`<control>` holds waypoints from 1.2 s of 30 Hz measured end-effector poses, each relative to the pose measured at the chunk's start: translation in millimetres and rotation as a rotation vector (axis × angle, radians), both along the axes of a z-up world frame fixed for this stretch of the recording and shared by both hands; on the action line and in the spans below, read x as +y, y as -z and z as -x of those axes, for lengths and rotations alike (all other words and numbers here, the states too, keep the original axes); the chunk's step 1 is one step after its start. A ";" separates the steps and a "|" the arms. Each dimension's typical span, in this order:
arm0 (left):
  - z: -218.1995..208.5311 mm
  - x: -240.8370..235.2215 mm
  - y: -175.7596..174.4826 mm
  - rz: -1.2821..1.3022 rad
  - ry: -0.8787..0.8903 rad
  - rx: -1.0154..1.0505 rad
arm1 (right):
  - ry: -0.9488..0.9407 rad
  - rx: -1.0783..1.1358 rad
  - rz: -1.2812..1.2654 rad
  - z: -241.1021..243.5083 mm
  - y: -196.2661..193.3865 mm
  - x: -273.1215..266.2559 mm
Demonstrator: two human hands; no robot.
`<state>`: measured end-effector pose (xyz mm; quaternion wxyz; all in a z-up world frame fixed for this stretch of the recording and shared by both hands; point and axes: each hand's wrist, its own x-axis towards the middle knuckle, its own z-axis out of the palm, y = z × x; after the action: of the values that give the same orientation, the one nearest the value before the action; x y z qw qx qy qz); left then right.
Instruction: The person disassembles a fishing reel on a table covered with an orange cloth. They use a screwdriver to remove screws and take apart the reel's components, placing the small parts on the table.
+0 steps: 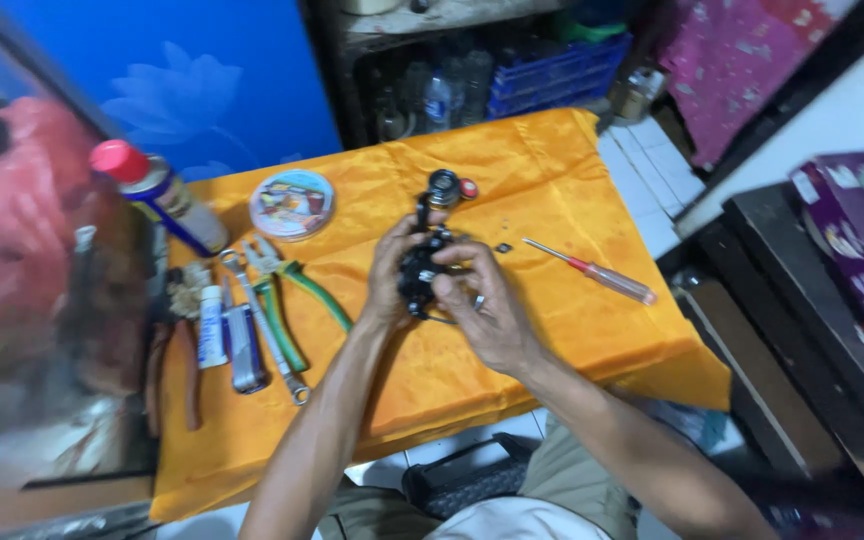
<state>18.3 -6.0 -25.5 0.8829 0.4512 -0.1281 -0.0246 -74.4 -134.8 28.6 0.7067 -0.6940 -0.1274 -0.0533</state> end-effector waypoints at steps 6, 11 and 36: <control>15.8 -7.1 -25.2 0.004 0.016 0.000 | -0.014 -0.107 -0.037 -4.3 10.8 -11.7; 18.3 -12.1 -26.8 -0.012 0.024 -0.020 | -0.001 -0.152 -0.041 -0.9 0.3 -14.6; 23.9 -10.1 -17.2 -0.026 0.139 0.071 | 0.254 -0.153 -0.113 26.6 17.1 9.7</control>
<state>-5.6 -16.1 -8.3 0.8771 0.4515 -0.1271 -0.1034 -101.0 -125.1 11.4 0.7205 -0.6573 -0.0890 -0.2022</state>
